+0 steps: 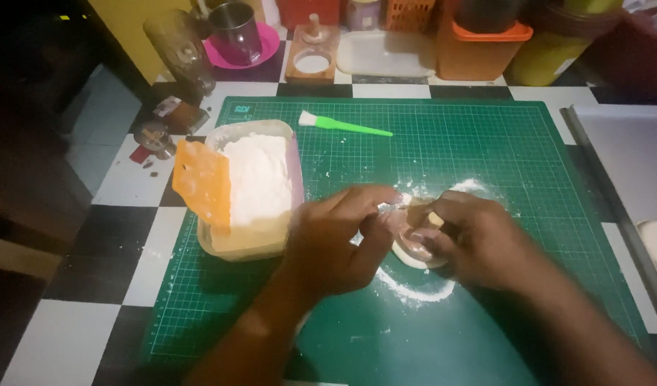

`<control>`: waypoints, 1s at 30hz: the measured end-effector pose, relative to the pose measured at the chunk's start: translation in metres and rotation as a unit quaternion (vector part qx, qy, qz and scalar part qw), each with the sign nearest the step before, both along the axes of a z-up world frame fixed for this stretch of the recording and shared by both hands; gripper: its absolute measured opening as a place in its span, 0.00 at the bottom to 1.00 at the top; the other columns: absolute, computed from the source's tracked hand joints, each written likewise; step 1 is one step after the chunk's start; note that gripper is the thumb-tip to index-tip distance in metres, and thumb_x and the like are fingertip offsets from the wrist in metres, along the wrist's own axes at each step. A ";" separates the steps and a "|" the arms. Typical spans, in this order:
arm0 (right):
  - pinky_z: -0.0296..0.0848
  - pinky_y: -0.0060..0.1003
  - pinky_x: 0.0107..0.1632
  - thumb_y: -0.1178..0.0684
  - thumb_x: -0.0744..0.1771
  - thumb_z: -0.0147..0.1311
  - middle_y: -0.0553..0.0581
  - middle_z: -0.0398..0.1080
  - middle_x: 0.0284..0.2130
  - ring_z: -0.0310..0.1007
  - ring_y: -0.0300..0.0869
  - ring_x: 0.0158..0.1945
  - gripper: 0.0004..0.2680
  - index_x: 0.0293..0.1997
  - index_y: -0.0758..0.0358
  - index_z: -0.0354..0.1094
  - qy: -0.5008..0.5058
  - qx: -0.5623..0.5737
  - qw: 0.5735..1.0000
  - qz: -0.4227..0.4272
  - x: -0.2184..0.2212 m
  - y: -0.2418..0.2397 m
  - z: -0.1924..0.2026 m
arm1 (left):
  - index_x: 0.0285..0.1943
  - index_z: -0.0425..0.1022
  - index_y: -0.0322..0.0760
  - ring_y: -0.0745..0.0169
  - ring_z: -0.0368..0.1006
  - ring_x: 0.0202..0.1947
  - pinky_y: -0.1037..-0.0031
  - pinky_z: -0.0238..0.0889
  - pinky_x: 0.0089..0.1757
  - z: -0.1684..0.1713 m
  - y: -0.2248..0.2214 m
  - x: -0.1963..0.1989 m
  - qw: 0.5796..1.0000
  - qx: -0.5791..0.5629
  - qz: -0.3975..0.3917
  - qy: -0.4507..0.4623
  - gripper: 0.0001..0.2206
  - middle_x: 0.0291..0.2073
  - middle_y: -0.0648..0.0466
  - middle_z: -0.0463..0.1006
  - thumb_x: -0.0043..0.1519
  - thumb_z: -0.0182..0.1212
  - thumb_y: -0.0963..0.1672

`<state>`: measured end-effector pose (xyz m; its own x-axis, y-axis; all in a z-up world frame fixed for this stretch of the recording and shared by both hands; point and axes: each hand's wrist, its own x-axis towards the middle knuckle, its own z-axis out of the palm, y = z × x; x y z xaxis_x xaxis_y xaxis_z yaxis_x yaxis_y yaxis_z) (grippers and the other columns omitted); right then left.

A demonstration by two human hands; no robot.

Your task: The person is shaping dough into donuts by using a circular cutter to remove the center of pre-portioned dough balls on a floured surface.

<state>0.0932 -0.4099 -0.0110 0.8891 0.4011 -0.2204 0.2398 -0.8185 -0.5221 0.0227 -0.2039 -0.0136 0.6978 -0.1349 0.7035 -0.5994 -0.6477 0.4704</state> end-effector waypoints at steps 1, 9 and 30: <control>0.74 0.38 0.42 0.46 0.65 0.58 0.47 0.77 0.41 0.76 0.41 0.39 0.08 0.46 0.45 0.79 -0.037 -0.003 0.999 0.032 0.004 -0.004 -0.009 | 0.49 0.78 0.27 0.52 0.83 0.32 0.67 0.75 0.29 0.000 0.001 0.000 1.000 0.001 0.000 0.000 0.14 0.41 0.42 0.85 0.66 0.47 0.42; 0.75 0.38 0.42 0.50 0.65 0.57 0.51 0.80 0.37 0.77 0.42 0.39 0.08 0.43 0.53 0.80 -0.067 0.084 0.994 0.001 -0.008 -0.007 0.016 | 0.48 0.78 0.26 0.52 0.82 0.32 0.69 0.75 0.29 0.006 -0.001 -0.001 1.000 -0.021 -0.012 0.008 0.17 0.39 0.41 0.85 0.68 0.44 0.45; 0.80 0.38 0.36 0.47 0.66 0.56 0.50 0.77 0.41 0.79 0.43 0.38 0.09 0.49 0.47 0.76 -0.051 0.026 0.998 0.022 0.002 -0.004 -0.023 | 0.47 0.76 0.28 0.54 0.78 0.27 0.69 0.69 0.26 0.003 -0.003 0.000 0.998 -0.028 -0.031 0.044 0.18 0.33 0.43 0.83 0.70 0.42 0.46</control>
